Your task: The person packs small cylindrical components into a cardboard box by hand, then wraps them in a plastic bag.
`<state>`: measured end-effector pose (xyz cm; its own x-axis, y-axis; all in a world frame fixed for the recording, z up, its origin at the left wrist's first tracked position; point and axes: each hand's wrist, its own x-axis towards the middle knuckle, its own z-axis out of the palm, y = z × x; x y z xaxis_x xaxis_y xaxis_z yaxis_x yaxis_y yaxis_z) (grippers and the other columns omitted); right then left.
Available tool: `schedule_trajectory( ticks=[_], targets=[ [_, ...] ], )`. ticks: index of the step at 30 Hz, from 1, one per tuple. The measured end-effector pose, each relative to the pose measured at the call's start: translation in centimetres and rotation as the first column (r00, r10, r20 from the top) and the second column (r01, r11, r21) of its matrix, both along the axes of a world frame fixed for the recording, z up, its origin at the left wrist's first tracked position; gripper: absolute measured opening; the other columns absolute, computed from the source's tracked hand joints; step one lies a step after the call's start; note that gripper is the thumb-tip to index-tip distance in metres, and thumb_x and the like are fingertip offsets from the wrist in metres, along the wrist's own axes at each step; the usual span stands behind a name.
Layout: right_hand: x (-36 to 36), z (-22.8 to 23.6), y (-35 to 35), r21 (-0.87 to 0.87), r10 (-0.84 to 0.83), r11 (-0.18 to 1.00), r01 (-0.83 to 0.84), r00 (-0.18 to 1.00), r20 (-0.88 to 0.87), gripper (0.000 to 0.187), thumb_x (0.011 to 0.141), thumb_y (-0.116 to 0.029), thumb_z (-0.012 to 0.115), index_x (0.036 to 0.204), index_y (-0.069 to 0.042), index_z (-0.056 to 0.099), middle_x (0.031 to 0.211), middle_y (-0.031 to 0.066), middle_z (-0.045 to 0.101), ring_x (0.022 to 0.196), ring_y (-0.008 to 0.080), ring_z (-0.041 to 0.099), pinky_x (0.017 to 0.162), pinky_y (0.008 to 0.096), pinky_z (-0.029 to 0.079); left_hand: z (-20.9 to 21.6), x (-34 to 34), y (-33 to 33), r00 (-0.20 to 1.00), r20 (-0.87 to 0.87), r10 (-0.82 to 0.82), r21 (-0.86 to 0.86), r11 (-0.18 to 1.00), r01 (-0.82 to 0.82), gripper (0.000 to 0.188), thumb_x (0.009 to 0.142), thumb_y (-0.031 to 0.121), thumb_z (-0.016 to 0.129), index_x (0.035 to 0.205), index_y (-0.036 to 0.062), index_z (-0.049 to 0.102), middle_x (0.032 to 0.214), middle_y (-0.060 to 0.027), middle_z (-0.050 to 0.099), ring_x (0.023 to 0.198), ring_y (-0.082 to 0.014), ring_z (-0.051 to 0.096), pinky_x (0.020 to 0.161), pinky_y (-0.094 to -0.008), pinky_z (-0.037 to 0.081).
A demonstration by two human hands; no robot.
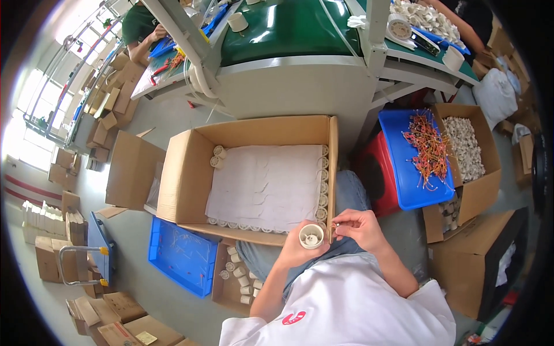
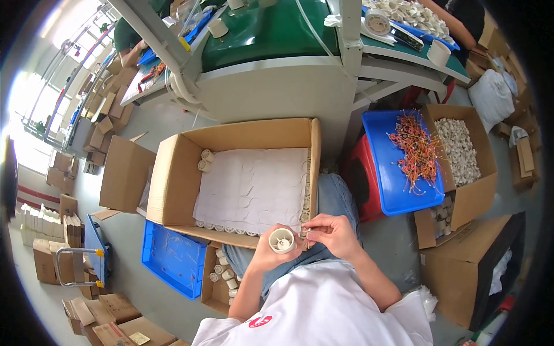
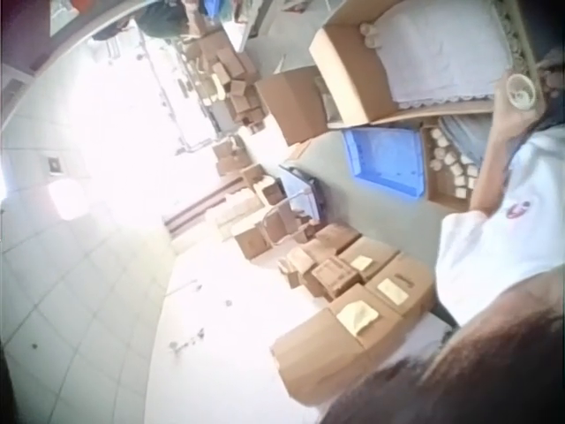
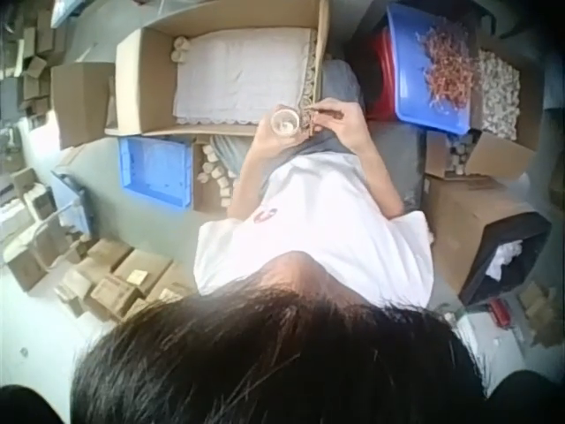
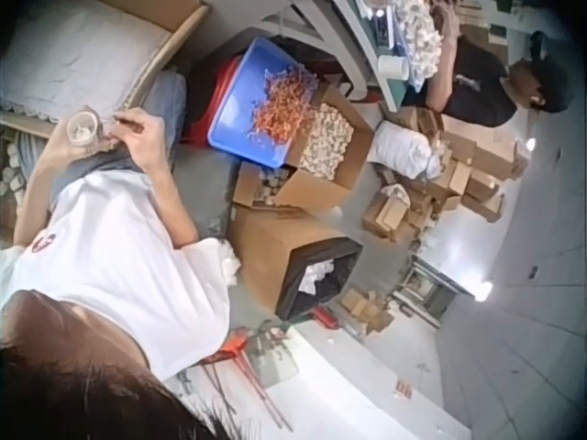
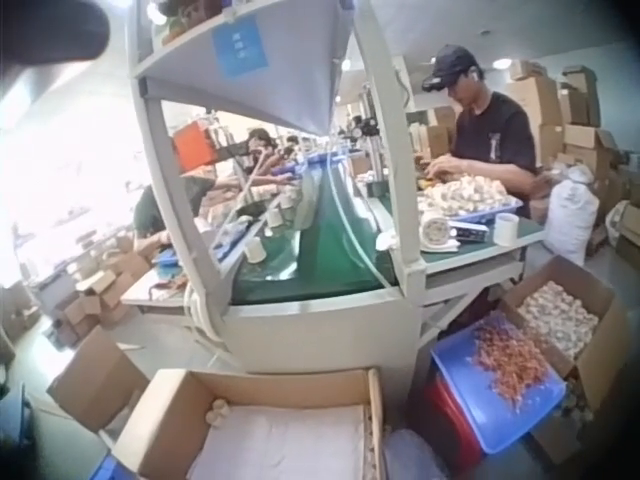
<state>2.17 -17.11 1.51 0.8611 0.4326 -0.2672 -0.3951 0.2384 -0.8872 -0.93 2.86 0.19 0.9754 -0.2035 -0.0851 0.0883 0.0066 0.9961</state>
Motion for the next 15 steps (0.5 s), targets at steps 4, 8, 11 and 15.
schedule_trajectory(
  ticks=[4, 8, 11, 15],
  targets=[
    [-1.2, -0.6, 0.6, -0.36, -0.046, 0.907, 0.22, 0.9, 0.434, 0.021, 0.073, 0.01, 0.065, 0.093, 0.004, 0.067, 0.089, 0.0101, 0.062, 0.074, 0.0179, 0.063, 0.065, 0.0263, 0.053, 0.7, -0.5, 1.0, 0.946, -0.205, -0.252, -0.254, 0.947, 0.197, 0.041, 0.066, 0.003, 0.075, 0.095, 0.0031, 0.047, 0.086, -0.004, 0.063, 0.079, -0.0106, 0.06, 0.072, -0.0274, 0.05],
    [-0.9, -0.3, 0.8, -0.459, -0.032, 0.746, 0.482, 0.715, 0.699, 0.025, 0.071, 0.009, 0.066, 0.095, 0.002, 0.067, 0.088, 0.0099, 0.062, 0.073, 0.0177, 0.061, 0.062, 0.0258, 0.05, 0.1, -0.5, -0.1, 0.994, -0.072, -0.079, -0.052, 0.996, 0.075, 0.045, 0.066, 0.006, 0.077, 0.1, 0.0014, 0.048, 0.092, -0.0062, 0.063, 0.086, -0.0118, 0.06, 0.077, -0.0275, 0.049],
    [0.2, 1.0, 0.2, -0.318, -0.276, 0.694, 0.646, 0.647, 0.711, 0.027, 0.071, 0.01, 0.067, 0.097, 0.003, 0.065, 0.089, 0.0114, 0.06, 0.074, 0.0201, 0.062, 0.063, 0.027, 0.051, 0.6, -0.4, -0.2, 0.988, 0.023, 0.155, 0.088, 0.984, -0.156, 0.049, 0.065, 0.004, 0.077, 0.107, 0.0007, 0.052, 0.1, -0.0084, 0.062, 0.091, -0.0133, 0.06, 0.079, -0.0271, 0.048],
    [-0.5, 4.2, 1.0, -0.148, -0.304, 0.761, 0.632, 0.548, 0.779, 0.025, 0.071, 0.011, 0.068, 0.095, 0.005, 0.065, 0.091, 0.0132, 0.06, 0.072, 0.02, 0.062, 0.064, 0.0259, 0.052, 0.1, -0.6, -0.6, 0.904, 0.393, 0.168, 0.205, 0.942, -0.264, 0.05, 0.061, 0.001, 0.078, 0.105, 0.0014, 0.056, 0.098, -0.0096, 0.062, 0.084, -0.0174, 0.061, 0.074, -0.0273, 0.049]
  ],
)
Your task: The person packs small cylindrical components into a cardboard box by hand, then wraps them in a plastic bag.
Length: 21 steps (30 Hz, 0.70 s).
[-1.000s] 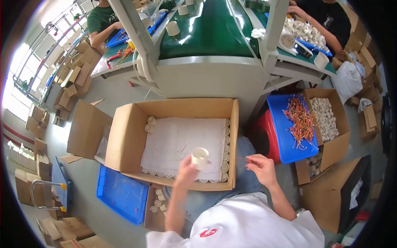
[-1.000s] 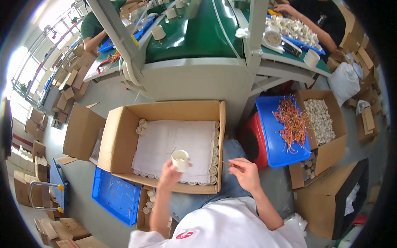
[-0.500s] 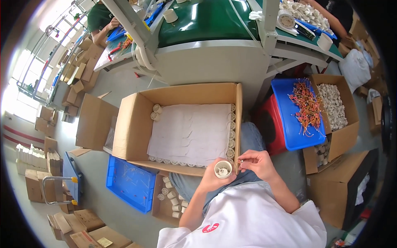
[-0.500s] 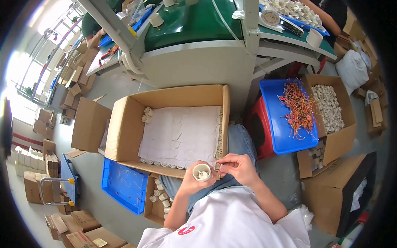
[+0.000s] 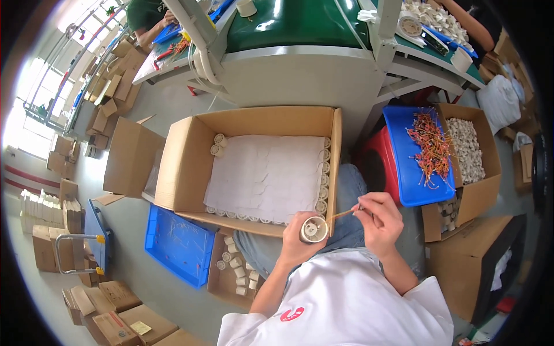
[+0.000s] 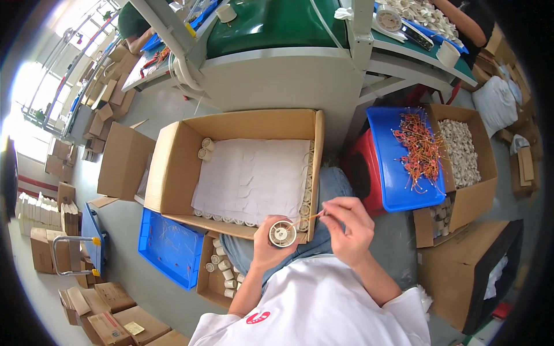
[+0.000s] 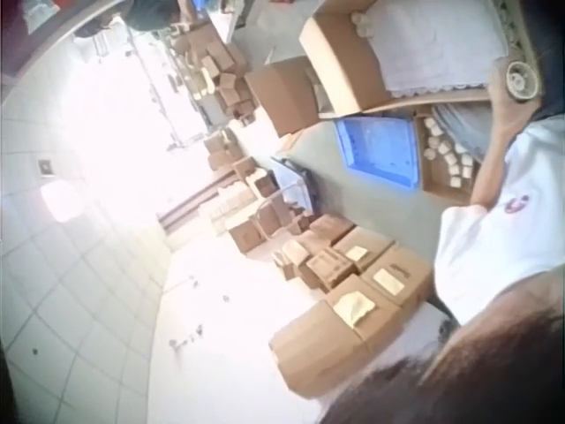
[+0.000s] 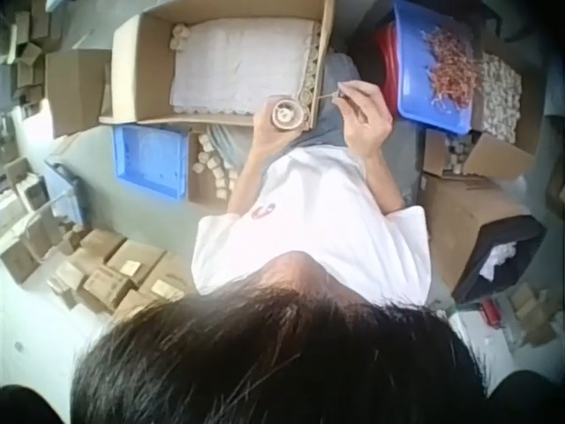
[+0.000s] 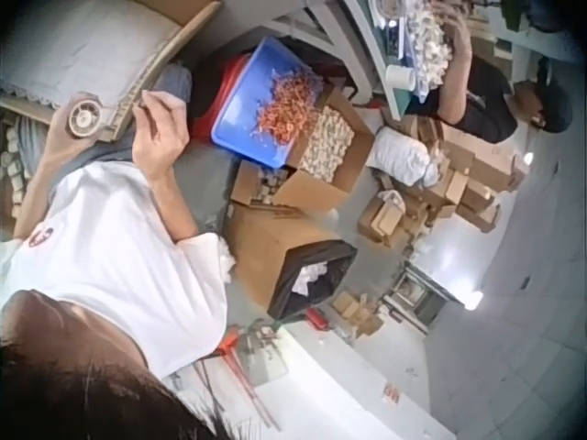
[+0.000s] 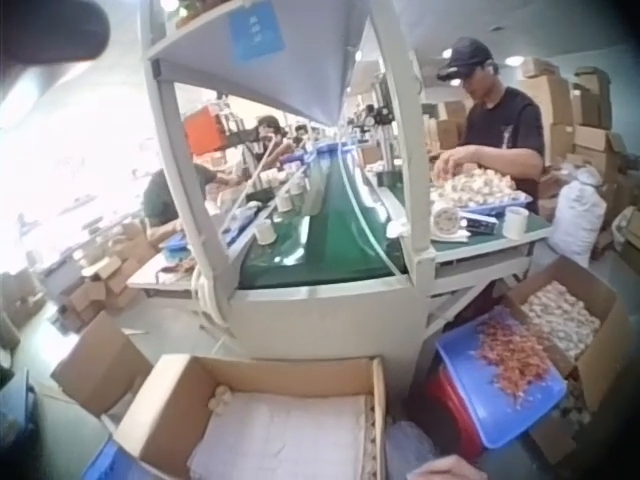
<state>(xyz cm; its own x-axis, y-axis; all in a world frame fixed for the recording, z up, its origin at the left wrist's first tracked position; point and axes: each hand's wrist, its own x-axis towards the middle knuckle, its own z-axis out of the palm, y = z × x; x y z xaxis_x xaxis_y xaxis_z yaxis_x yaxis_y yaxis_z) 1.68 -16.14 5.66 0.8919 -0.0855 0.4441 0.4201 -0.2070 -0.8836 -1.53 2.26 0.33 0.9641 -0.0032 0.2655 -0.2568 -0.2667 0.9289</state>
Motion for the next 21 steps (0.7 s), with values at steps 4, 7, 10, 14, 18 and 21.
schedule_trajectory(
  ticks=[4, 7, 10, 14, 18, 21],
  targets=[
    [-0.7, 0.0, 0.6, -0.162, 0.15, 0.979, -0.125, 0.977, 0.154, 0.028, 0.071, 0.018, 0.063, 0.096, 0.006, 0.063, 0.097, 0.0164, 0.057, 0.076, 0.0198, 0.063, 0.067, 0.0266, 0.055, 0.3, 0.0, -0.3, 0.999, 0.045, -0.002, 0.019, 1.0, 0.001, 0.052, 0.058, -0.002, 0.078, 0.105, 0.0019, 0.055, 0.098, -0.0129, 0.06, 0.088, -0.0276, 0.061, 0.075, -0.0326, 0.049],
    [-0.8, -0.8, 0.9, -0.179, 0.12, 0.979, -0.094, 0.983, 0.141, 0.026, 0.072, 0.016, 0.064, 0.095, 0.005, 0.064, 0.096, 0.0156, 0.058, 0.074, 0.02, 0.064, 0.066, 0.0267, 0.055, 0.1, 0.1, -0.3, 0.997, 0.071, -0.009, 0.035, 0.999, 0.006, 0.053, 0.058, -0.002, 0.078, 0.105, 0.0018, 0.055, 0.099, -0.0133, 0.06, 0.088, -0.0276, 0.06, 0.075, -0.0329, 0.049],
    [-0.8, -0.9, 1.3, -0.176, 0.101, 0.981, -0.077, 0.986, 0.13, 0.024, 0.072, 0.014, 0.065, 0.094, 0.004, 0.064, 0.095, 0.015, 0.059, 0.075, 0.0201, 0.064, 0.065, 0.0265, 0.054, 0.3, 0.1, -0.3, 0.995, 0.092, -0.028, 0.045, 0.999, 0.024, 0.054, 0.057, -0.003, 0.078, 0.105, 0.0018, 0.055, 0.099, -0.0135, 0.06, 0.089, -0.028, 0.06, 0.075, -0.0332, 0.05],
    [-0.6, -0.5, 1.6, -0.267, 0.129, 0.96, -0.08, 0.977, 0.171, 0.023, 0.069, 0.011, 0.069, 0.091, 0.004, 0.066, 0.093, 0.0136, 0.06, 0.074, 0.0209, 0.064, 0.063, 0.0263, 0.053, 0.3, 0.3, -0.4, 0.994, 0.108, -0.015, 0.04, 0.999, 0.011, 0.054, 0.057, -0.001, 0.079, 0.104, 0.0018, 0.055, 0.097, -0.0126, 0.06, 0.088, -0.0285, 0.06, 0.075, -0.0341, 0.049],
    [-0.7, -0.3, 1.6, -0.245, 0.194, 0.953, -0.179, 0.98, 0.041, 0.025, 0.065, 0.007, 0.073, 0.089, 0.001, 0.067, 0.09, 0.0116, 0.061, 0.075, 0.021, 0.062, 0.066, 0.0277, 0.052, 0.3, 0.7, -0.2, 0.993, 0.118, -0.018, 0.209, 0.978, -0.007, 0.05, 0.057, 0.002, 0.078, 0.102, 0.0035, 0.055, 0.092, -0.0111, 0.06, 0.082, -0.0294, 0.059, 0.07, -0.0369, 0.048],
    [-0.7, -0.3, 2.2, -0.306, 0.213, 0.922, -0.236, 0.971, -0.105, 0.026, 0.062, 0.004, 0.074, 0.087, 0.0, 0.068, 0.093, 0.0102, 0.061, 0.077, 0.0208, 0.061, 0.07, 0.0291, 0.051, 1.2, 1.7, -0.9, 0.96, 0.279, -0.001, 0.409, 0.905, -0.118, 0.047, 0.057, 0.003, 0.075, 0.1, 0.0051, 0.055, 0.091, -0.0109, 0.06, 0.079, -0.0296, 0.058, 0.068, -0.0377, 0.046]
  ],
)
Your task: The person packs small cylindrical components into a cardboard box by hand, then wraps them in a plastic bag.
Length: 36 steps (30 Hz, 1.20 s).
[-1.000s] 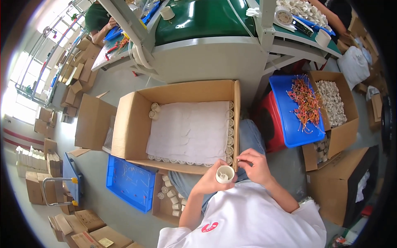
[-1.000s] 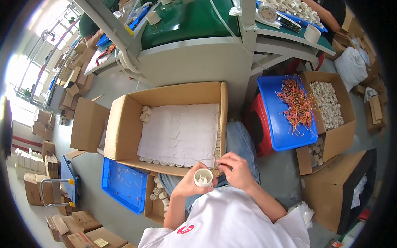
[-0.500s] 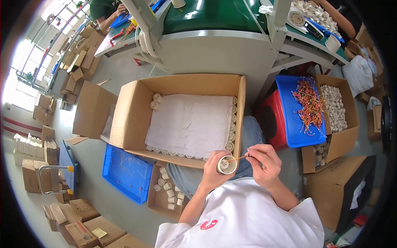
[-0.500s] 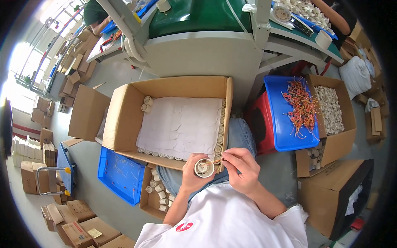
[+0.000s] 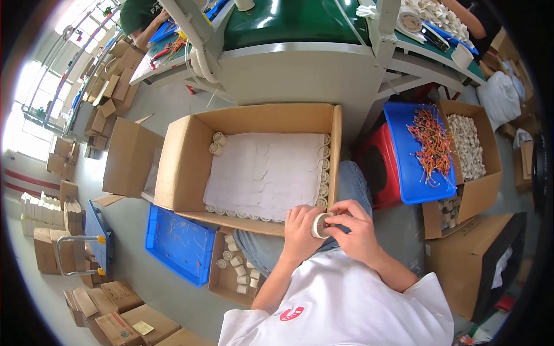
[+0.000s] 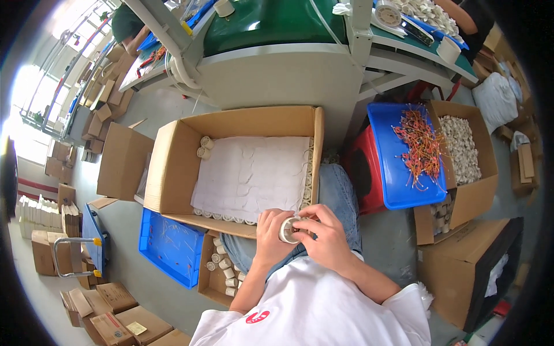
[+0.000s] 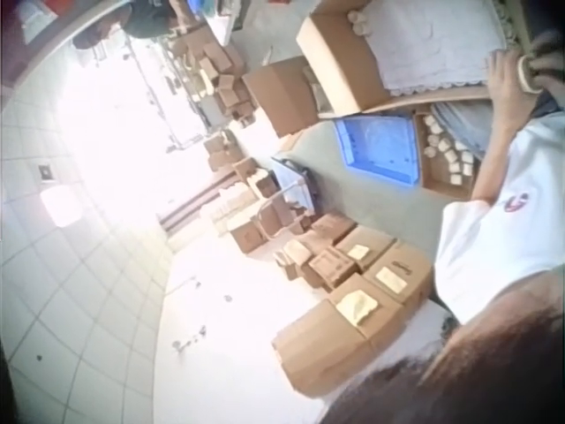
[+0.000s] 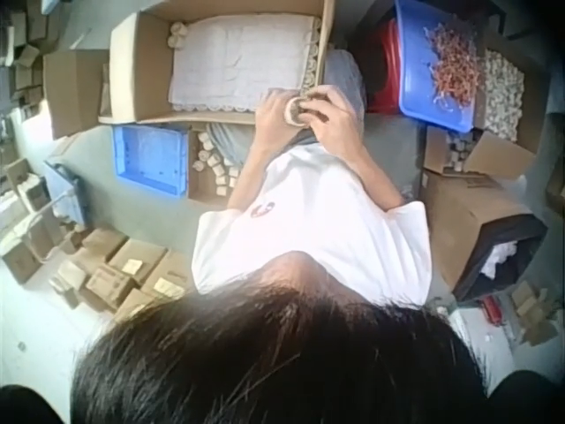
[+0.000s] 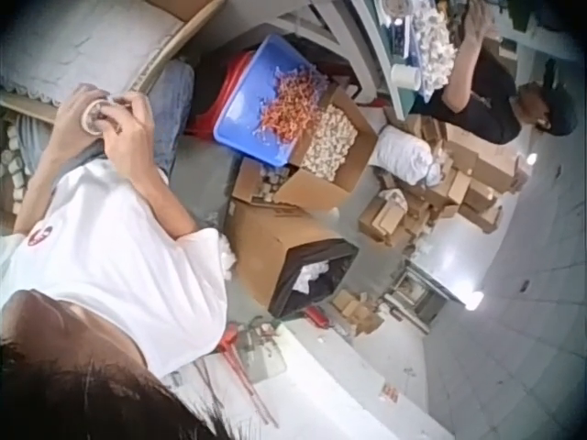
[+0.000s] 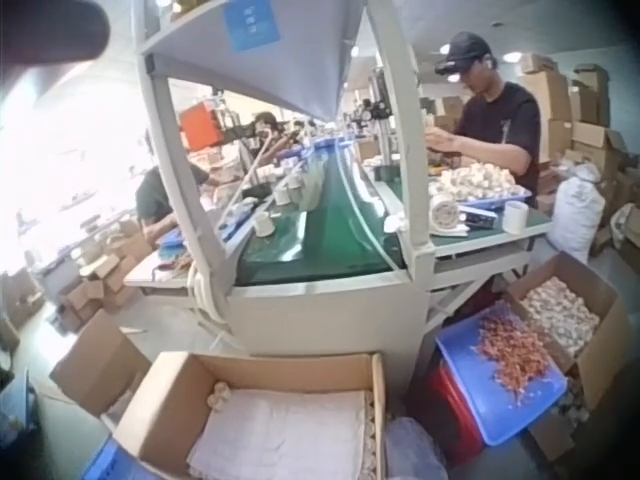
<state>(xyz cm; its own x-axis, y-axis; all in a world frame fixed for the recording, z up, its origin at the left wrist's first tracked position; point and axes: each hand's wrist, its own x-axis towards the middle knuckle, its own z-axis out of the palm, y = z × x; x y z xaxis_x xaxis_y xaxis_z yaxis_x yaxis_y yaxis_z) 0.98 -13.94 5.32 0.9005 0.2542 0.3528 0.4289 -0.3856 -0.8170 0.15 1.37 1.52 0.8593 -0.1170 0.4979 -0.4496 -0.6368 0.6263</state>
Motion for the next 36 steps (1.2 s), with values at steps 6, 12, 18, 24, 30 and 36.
schedule_trajectory(
  ticks=[6, 12, 18, 24, 30, 36],
  targets=[
    [0.0, -1.0, 0.6, 0.055, -0.023, 0.998, 0.036, 0.974, -0.224, 0.02, 0.062, 0.003, 0.074, 0.081, -0.001, 0.07, 0.097, 0.0083, 0.058, 0.078, 0.0197, 0.06, 0.07, 0.0295, 0.05, -1.6, 0.0, -1.1, 0.999, 0.033, 0.034, -0.093, 0.995, -0.031, 0.045, 0.057, 0.0, 0.072, 0.099, 0.0038, 0.054, 0.092, -0.0112, 0.059, 0.079, -0.0302, 0.058, 0.067, -0.0383, 0.047],
    [0.0, -1.0, 0.5, 0.136, -0.011, 0.989, 0.052, 0.958, -0.287, 0.019, 0.062, 0.002, 0.074, 0.08, -0.002, 0.07, 0.097, 0.0081, 0.058, 0.078, 0.0187, 0.061, 0.07, 0.0286, 0.05, -1.6, 0.0, -1.7, 0.998, 0.056, 0.039, -0.128, 0.991, -0.031, 0.047, 0.058, -0.005, 0.071, 0.1, 0.0033, 0.053, 0.093, -0.0119, 0.06, 0.078, -0.031, 0.059, 0.063, -0.0372, 0.05],
    [-0.4, -0.8, 0.6, 0.062, -0.076, 0.994, 0.094, 0.965, -0.252, 0.018, 0.062, -0.001, 0.075, 0.08, -0.002, 0.071, 0.099, 0.0081, 0.059, 0.085, 0.02, 0.062, 0.074, 0.0302, 0.05, -1.7, 0.0, -1.7, 0.996, 0.067, 0.051, -0.138, 0.989, -0.042, 0.045, 0.06, -0.004, 0.072, 0.1, 0.0035, 0.052, 0.093, -0.0119, 0.06, 0.076, -0.0291, 0.061, 0.062, -0.0352, 0.052],
    [-0.2, -0.3, 0.4, 0.128, -0.023, 0.989, 0.07, 0.942, -0.336, 0.015, 0.065, 0.0, 0.072, 0.081, -0.001, 0.071, 0.101, 0.0096, 0.061, 0.087, 0.022, 0.062, 0.078, 0.032, 0.049, -1.1, 0.0, -2.2, 0.993, 0.09, 0.079, -0.161, 0.985, -0.063, 0.046, 0.06, -0.003, 0.074, 0.1, 0.0037, 0.053, 0.09, -0.0127, 0.061, 0.075, -0.0276, 0.061, 0.062, -0.0341, 0.051],
    [0.0, -0.2, 0.7, 0.18, -0.011, 0.981, 0.073, 0.945, -0.326, 0.013, 0.067, 0.003, 0.068, 0.079, 0.0, 0.07, 0.099, 0.0103, 0.063, 0.085, 0.0224, 0.062, 0.075, 0.0314, 0.05, -1.2, 0.3, -1.9, 0.988, 0.14, 0.072, -0.031, 0.997, -0.069, 0.045, 0.059, -0.003, 0.073, 0.099, 0.0035, 0.054, 0.087, -0.0126, 0.061, 0.074, -0.0278, 0.061, 0.061, -0.0345, 0.051],
    [0.0, -0.8, 0.7, 0.2, -0.052, 0.971, 0.127, 0.938, -0.343, 0.011, 0.067, 0.005, 0.066, 0.078, 0.002, 0.069, 0.1, 0.0116, 0.062, 0.085, 0.0223, 0.063, 0.074, 0.0302, 0.05, -1.5, 0.5, -2.0, 0.996, 0.091, 0.021, -0.039, 0.999, -0.018, 0.047, 0.059, 0.0, 0.071, 0.102, 0.0025, 0.054, 0.094, -0.0132, 0.06, 0.079, -0.0307, 0.06, 0.064, -0.0376, 0.05]
  ],
)
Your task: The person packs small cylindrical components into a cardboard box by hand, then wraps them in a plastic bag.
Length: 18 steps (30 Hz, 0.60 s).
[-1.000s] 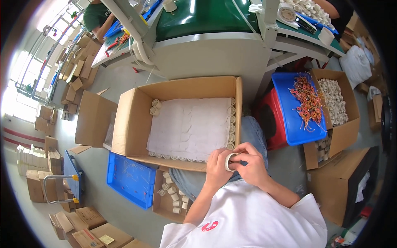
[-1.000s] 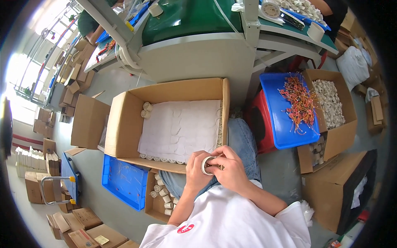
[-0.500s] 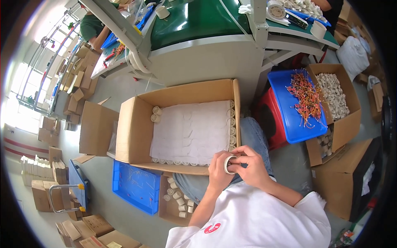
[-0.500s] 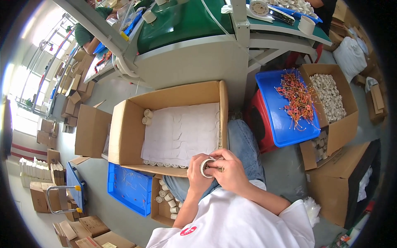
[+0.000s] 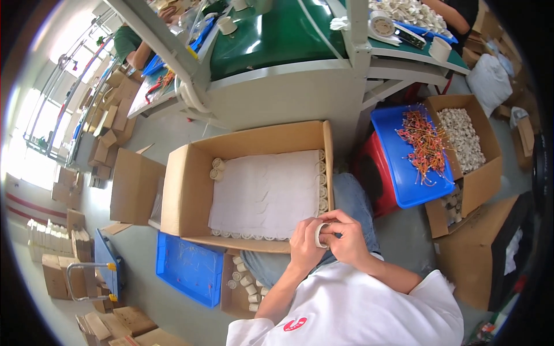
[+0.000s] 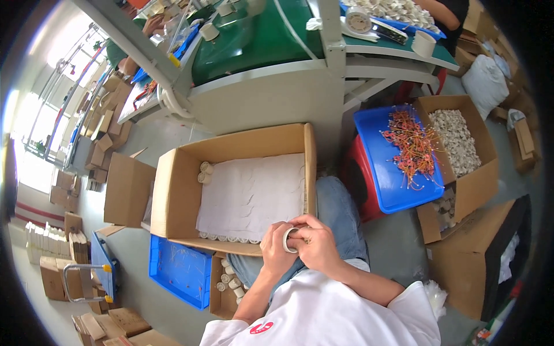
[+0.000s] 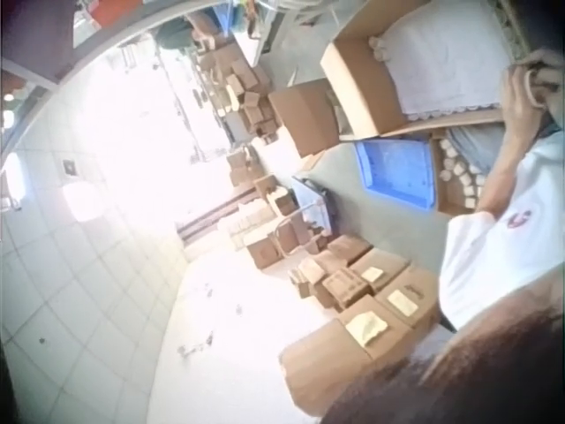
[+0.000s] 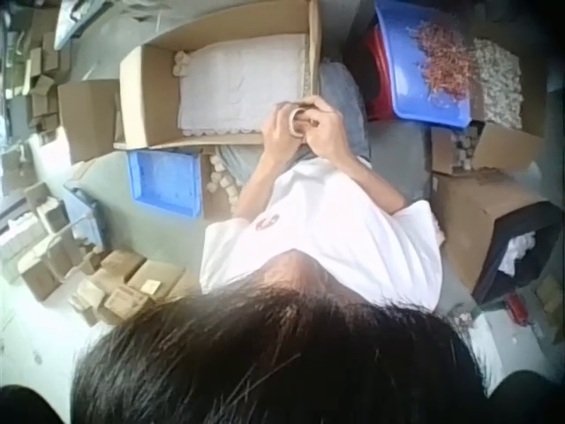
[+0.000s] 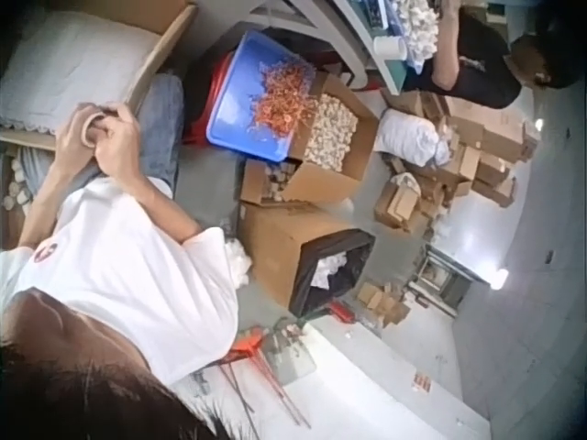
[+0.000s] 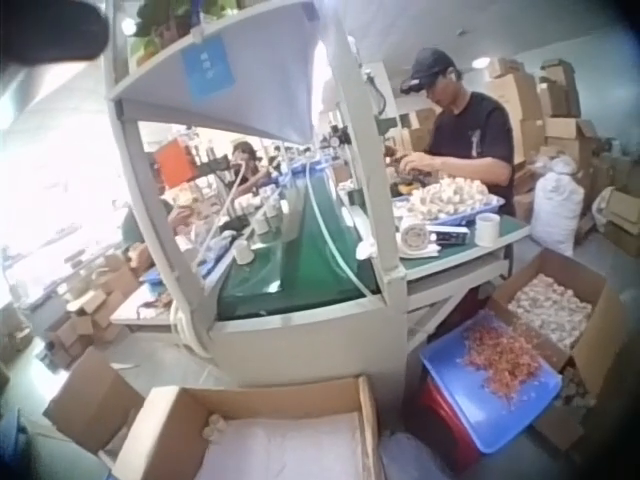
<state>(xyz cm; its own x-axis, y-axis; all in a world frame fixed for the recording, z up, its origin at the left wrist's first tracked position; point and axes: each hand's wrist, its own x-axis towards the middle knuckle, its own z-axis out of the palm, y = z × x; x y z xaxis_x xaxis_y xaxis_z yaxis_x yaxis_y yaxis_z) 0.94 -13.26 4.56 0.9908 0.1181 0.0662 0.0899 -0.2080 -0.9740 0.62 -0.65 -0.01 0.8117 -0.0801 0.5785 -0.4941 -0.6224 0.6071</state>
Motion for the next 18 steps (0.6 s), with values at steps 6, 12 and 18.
schedule_trajectory(
  ticks=[6, 12, 18],
  targets=[
    [0.5, -0.4, -0.1, 0.088, 0.01, 0.996, -0.005, 0.999, -0.052, 0.011, 0.069, 0.006, 0.064, 0.078, 0.002, 0.069, 0.103, 0.0125, 0.062, 0.086, 0.0223, 0.063, 0.075, 0.0296, 0.05, 0.0, 0.7, 0.0, 1.0, -0.001, -0.027, -0.005, 1.0, 0.027, 0.045, 0.059, 0.0, 0.072, 0.101, 0.003, 0.055, 0.091, -0.0127, 0.061, 0.078, -0.0302, 0.061, 0.063, -0.0378, 0.051],
    [2.5, 0.1, -1.7, -0.1, -0.032, 0.994, 0.037, 0.998, 0.054, 0.016, 0.069, 0.0, 0.071, 0.085, 0.001, 0.07, 0.103, 0.0124, 0.062, 0.086, 0.0213, 0.063, 0.076, 0.0301, 0.05, -0.4, 3.8, -1.4, 0.995, 0.004, -0.1, -0.108, 0.989, 0.099, 0.046, 0.061, 0.003, 0.078, 0.1, 0.0034, 0.053, 0.089, -0.0121, 0.061, 0.074, -0.0268, 0.062, 0.064, -0.0341, 0.051],
    [6.7, 0.9, -8.0, -0.097, -0.297, 0.945, 0.313, 0.943, 0.147, 0.023, 0.074, -0.002, 0.07, 0.097, 0.001, 0.067, 0.102, 0.0141, 0.062, 0.089, 0.023, 0.062, 0.078, 0.0302, 0.049, 2.6, 14.3, 3.1, 0.981, -0.193, 0.0, -0.206, 0.978, -0.04, 0.057, 0.067, 0.015, 0.081, 0.11, 0.0036, 0.046, 0.1, -0.0133, 0.056, 0.089, -0.0262, 0.059, 0.076, -0.0358, 0.049]
  ],
)
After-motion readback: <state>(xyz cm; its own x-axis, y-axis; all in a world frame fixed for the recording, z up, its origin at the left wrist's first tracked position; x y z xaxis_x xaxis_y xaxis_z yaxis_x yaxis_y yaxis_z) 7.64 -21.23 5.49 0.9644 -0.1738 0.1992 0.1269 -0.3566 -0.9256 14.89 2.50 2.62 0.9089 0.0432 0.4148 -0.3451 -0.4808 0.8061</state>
